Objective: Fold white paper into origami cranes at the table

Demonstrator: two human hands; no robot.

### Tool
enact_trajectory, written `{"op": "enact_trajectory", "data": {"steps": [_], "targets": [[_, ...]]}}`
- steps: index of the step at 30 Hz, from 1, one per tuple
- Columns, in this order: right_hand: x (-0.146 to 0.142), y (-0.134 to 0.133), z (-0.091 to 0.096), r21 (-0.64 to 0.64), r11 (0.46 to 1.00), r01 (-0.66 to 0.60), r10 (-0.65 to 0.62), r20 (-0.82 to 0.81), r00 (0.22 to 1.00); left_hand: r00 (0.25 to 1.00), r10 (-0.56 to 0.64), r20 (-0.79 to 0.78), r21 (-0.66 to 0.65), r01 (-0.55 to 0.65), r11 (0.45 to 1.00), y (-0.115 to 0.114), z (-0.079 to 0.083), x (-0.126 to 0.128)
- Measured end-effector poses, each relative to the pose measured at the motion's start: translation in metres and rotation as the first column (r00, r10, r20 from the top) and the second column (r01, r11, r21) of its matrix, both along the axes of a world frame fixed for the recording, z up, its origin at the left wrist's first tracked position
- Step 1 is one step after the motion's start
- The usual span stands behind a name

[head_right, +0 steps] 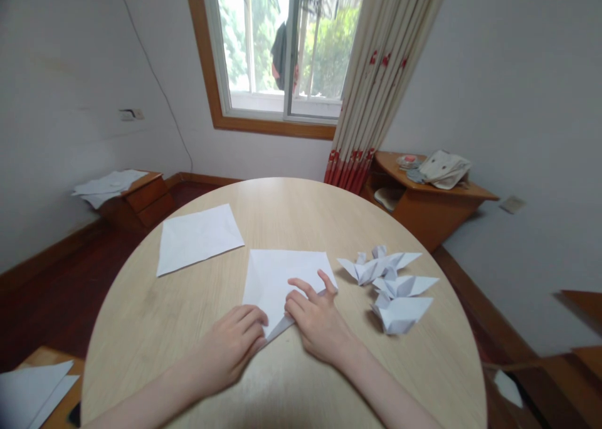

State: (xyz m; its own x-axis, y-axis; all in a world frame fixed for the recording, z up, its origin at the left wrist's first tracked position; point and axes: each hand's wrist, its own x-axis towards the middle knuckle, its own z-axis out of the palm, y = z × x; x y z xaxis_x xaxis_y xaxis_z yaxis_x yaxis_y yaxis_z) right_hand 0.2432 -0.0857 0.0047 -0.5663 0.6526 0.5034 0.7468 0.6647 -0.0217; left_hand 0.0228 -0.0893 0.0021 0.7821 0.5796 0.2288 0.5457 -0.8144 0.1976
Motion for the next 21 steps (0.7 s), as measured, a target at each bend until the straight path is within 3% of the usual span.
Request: {"op": "enact_trajectory", "data": {"steps": [6, 14, 21], "targets": [[0.001, -0.001, 0.002, -0.089, 0.996, -0.022, 0.021, -0.014, 1.000, 1.000, 0.021, 0.015, -0.122, -0.019, 0.992, 0.007, 0.004, -0.007], [-0.001, 0.004, 0.011, -0.173, 0.985, 0.006, -0.001, 0.029, 1.000, 1.000, 0.005, 0.030, -0.271, 0.003, 0.962, 0.016, -0.003, -0.016], [-0.004, 0.010, 0.018, -0.173, 0.985, 0.026, -0.001, 0.142, 0.990, 0.997, -0.031, 0.074, -0.249, 0.049, 0.967, 0.020, 0.000, -0.017]]}}
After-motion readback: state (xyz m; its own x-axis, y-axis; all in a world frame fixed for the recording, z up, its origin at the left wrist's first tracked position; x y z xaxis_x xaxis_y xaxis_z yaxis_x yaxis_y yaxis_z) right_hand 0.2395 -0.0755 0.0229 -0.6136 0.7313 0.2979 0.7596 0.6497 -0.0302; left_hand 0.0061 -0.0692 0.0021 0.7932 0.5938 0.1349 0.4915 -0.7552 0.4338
